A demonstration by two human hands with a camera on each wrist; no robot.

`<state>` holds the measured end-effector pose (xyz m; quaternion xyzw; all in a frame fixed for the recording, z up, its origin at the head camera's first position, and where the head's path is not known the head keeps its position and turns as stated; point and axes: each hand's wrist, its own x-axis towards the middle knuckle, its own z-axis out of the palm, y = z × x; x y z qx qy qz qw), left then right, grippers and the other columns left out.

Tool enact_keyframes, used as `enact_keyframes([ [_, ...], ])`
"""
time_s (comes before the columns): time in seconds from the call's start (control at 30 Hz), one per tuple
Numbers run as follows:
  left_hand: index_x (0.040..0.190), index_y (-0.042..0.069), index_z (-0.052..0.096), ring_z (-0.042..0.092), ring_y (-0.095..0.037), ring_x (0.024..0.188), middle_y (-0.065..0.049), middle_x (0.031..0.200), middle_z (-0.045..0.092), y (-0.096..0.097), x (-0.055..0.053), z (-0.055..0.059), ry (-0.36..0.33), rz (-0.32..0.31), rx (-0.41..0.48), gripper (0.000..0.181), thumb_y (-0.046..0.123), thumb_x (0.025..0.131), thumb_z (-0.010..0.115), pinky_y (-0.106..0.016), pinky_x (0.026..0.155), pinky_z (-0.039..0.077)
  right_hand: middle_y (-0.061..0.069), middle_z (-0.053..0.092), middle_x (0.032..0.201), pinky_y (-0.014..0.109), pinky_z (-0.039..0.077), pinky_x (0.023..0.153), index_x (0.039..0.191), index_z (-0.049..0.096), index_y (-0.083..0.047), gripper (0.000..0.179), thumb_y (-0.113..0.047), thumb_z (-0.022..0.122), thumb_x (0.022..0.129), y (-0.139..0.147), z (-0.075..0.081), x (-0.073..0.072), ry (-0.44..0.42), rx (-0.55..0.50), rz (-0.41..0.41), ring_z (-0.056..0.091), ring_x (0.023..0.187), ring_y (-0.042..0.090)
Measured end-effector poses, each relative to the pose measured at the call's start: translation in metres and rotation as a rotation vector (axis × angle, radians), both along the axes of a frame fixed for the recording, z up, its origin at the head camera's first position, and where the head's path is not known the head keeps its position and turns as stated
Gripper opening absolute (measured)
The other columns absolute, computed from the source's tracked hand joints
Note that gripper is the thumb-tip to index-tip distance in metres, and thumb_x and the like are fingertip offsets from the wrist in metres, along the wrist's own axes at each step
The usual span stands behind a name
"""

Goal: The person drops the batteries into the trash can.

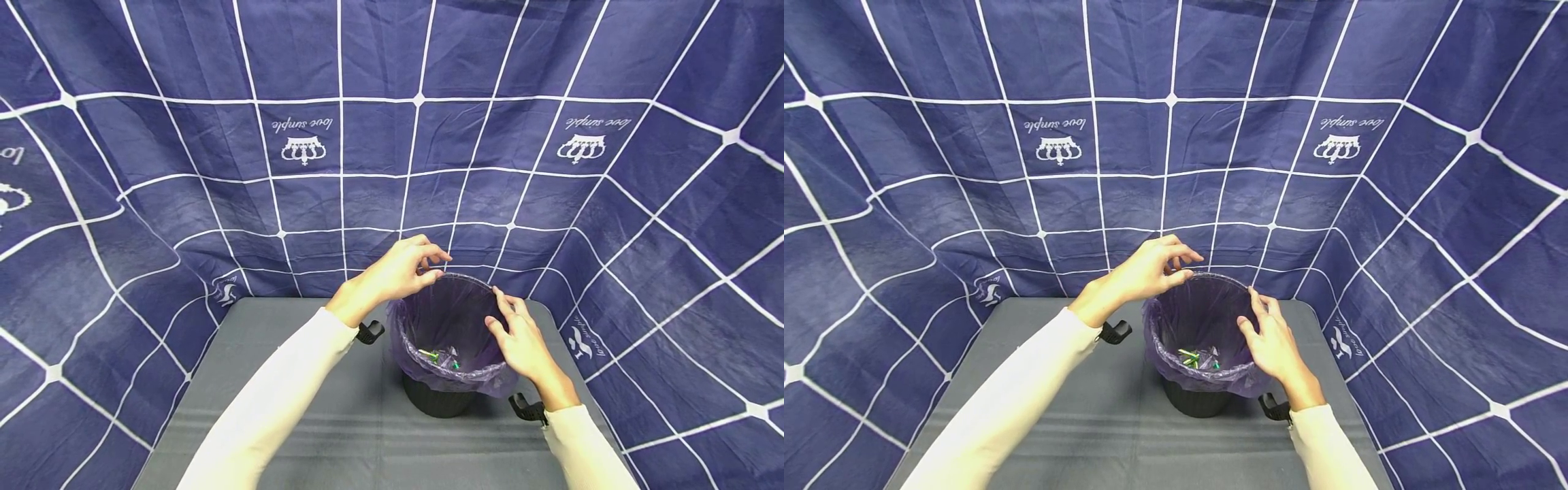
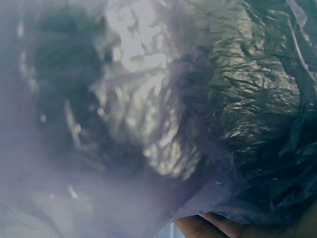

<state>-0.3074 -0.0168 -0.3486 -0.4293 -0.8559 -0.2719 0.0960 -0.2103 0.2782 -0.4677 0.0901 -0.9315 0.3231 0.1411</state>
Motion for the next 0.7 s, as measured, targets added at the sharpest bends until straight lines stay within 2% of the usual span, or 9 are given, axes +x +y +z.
enact_keyframes([
  [0.3, 0.136, 0.010, 0.085, 0.078, -0.026, 0.111, -0.012, 0.126, 0.078, -0.013, 0.003, -0.003, 0.011, 0.019, -0.001, 0.027, 0.015, 0.110, 0.080, -0.036, 0.096, 0.067, 0.033, 0.047, 0.172, 0.079, 0.044, 0.126, 0.181, 0.037, -0.004, 0.069, -0.027, 0.058, 0.119, 0.000, 0.004, 0.003, -0.024, -0.002, 0.002, 0.052, 0.157, 0.063],
  [0.7, 0.132, 0.010, 0.086, 0.075, -0.025, 0.101, -0.012, 0.123, 0.078, -0.037, 0.015, -0.013, 0.028, 0.045, 0.035, 0.023, 0.013, 0.110, 0.079, -0.032, 0.086, 0.063, 0.035, 0.046, 0.171, 0.080, 0.044, 0.126, 0.181, 0.036, -0.001, 0.070, -0.028, 0.057, 0.119, 0.000, 0.004, 0.003, -0.029, 0.021, 0.007, 0.051, 0.156, 0.064],
])
